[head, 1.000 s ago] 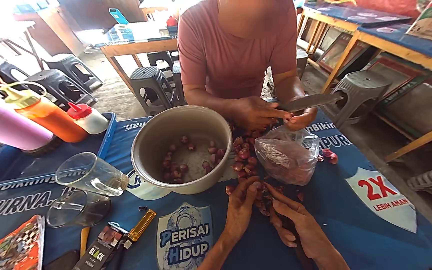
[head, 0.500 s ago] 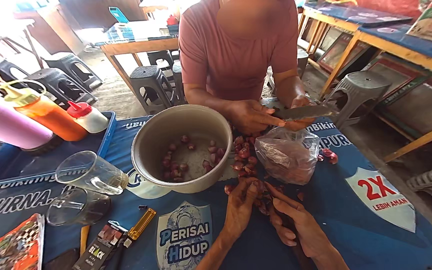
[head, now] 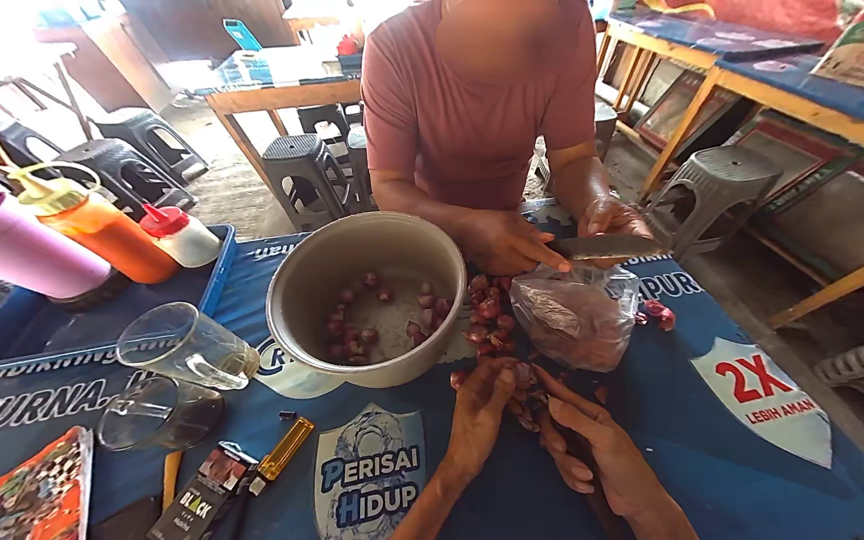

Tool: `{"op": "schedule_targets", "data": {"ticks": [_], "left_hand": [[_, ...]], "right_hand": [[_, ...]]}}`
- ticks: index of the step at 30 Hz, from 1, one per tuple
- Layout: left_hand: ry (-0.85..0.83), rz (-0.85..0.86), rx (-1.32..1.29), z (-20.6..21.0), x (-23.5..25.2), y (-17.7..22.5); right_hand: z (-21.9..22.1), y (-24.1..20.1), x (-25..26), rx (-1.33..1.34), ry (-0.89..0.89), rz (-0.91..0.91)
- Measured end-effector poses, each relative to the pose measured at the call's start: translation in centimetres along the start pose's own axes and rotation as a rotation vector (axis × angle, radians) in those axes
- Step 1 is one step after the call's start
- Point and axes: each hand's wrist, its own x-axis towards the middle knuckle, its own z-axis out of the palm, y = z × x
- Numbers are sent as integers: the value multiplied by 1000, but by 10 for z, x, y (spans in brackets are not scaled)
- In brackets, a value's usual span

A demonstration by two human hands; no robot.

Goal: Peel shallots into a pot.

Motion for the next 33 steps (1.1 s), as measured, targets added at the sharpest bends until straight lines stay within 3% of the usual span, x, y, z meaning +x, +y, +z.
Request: {"op": "schedule_targets", "data": {"ticks": [12,33], "left_hand": [[30,-103,-186,-4,3,2],[-48,-69,-147,-6,3,2]], "right_hand": [[-3,0,0,82,-49,-6],[-2,-3,-1,72,40,-91]]}}
